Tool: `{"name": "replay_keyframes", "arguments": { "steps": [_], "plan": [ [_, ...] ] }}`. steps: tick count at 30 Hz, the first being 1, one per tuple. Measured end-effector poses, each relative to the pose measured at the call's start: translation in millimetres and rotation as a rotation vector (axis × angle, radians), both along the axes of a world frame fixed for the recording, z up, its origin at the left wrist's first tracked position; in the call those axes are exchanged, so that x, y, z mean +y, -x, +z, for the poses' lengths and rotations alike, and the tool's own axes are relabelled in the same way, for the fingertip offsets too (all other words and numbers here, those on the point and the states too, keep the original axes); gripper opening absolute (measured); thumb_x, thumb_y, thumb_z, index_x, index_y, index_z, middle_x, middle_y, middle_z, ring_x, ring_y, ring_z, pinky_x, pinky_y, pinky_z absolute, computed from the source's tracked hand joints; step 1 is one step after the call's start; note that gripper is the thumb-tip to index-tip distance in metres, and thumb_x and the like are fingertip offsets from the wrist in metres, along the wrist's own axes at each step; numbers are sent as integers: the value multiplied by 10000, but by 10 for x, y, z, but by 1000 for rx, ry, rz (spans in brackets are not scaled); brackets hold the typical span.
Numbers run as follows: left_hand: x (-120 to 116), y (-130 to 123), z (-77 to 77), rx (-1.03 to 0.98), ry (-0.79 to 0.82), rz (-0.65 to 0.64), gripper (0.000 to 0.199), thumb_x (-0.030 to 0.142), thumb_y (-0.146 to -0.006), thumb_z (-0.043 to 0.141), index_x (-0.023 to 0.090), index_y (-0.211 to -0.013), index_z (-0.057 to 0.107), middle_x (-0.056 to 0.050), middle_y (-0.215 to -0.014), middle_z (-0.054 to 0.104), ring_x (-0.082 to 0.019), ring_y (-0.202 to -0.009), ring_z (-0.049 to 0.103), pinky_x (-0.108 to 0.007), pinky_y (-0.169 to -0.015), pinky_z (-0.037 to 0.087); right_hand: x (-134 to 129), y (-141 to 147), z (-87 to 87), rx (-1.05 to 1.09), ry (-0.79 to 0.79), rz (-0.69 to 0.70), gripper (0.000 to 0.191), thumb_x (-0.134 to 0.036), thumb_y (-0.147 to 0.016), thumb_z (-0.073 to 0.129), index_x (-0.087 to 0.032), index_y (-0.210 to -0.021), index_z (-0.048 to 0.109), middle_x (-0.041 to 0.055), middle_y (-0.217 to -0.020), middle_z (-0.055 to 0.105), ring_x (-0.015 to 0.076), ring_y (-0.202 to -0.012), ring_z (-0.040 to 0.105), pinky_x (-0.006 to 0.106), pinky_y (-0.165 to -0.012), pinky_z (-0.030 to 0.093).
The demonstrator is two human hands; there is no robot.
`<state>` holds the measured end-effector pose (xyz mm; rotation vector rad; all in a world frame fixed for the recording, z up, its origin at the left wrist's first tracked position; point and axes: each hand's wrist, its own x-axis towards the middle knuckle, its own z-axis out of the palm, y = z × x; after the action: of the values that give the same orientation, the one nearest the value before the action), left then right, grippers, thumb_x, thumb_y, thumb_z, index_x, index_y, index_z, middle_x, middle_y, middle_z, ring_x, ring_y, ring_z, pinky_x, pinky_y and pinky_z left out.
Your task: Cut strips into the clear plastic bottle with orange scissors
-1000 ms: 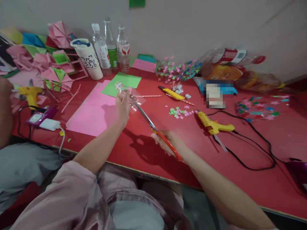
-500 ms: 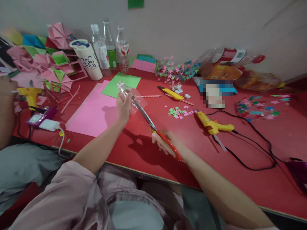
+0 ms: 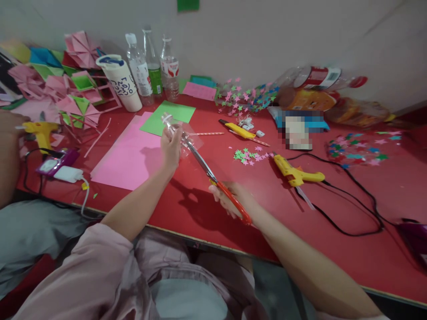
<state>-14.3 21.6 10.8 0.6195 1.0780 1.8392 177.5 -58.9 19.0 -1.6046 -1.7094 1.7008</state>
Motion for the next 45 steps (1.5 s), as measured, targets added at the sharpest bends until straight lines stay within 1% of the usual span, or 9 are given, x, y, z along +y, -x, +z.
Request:
{"name": "replay_keyframes", "arguments": {
  "steps": [5,8,11,17,21,28,34,40,45],
  "plan": [
    [30,22,-59,36,-69,13,155,280,-860,693,243,-981,605,32,-656,636,-133,-688,698,-232,-645,550,16,-21,-25,48,-57,30,531,-706,-780,661,-232,-620,482,-97,-353,370,84,-285,367,224,-338,330],
    [64,41,-141,133,-131,32,159,282,-839,710,227,-920,585,28,-684,626,-127,-652,664,-254,-636,545,29,-50,-42,52,-89,63,530,-713,-789,650,-222,-646,508,-100,-373,385,77,-304,385,231,-403,396],
    [105,70,-235,232,-182,11,170,303,-848,702,216,-918,573,15,-725,633,-119,-619,632,-277,-620,550,28,-60,-50,33,-108,76,524,-715,-804,629,-217,-670,532,-97,-379,397,81,-314,401,238,-432,419],
    [168,94,-341,284,-223,-1,210,384,-874,688,230,-962,576,9,-758,635,-113,-647,635,-255,-613,564,-4,-12,23,24,-70,-1,527,-710,-769,654,-235,-625,475,-99,-375,381,84,-300,384,237,-390,391],
    [172,80,-338,273,-225,23,215,373,-857,698,228,-957,573,20,-746,636,-97,-615,627,-228,-573,549,-32,7,96,16,-100,-5,538,-690,-764,673,-245,-603,418,-86,-394,390,88,-323,402,225,-358,325],
    [154,77,-308,241,-249,2,229,377,-849,702,227,-932,551,25,-719,626,-108,-609,641,-258,-605,573,-70,25,114,5,-94,-25,544,-702,-776,662,-242,-599,433,-88,-378,365,79,-307,362,225,-340,293],
    [125,68,-255,209,-232,-11,257,382,-831,726,230,-915,537,33,-698,625,-108,-576,620,-287,-616,598,-22,-10,54,52,-89,40,534,-723,-799,620,-230,-645,484,-94,-376,388,76,-309,383,236,-408,370],
    [103,56,-230,200,-206,-26,247,364,-834,718,222,-932,541,27,-699,620,-119,-604,641,-292,-635,601,19,-70,-39,38,-132,126,572,-772,-832,542,-234,-655,464,-96,-400,392,77,-319,392,255,-461,419],
    [94,50,-226,203,-162,-23,238,343,-828,713,221,-944,545,14,-719,623,-121,-622,647,-257,-583,564,22,-91,-43,62,-132,150,573,-777,-827,565,-234,-664,477,-102,-395,378,80,-327,390,271,-507,464]
  ]
}}
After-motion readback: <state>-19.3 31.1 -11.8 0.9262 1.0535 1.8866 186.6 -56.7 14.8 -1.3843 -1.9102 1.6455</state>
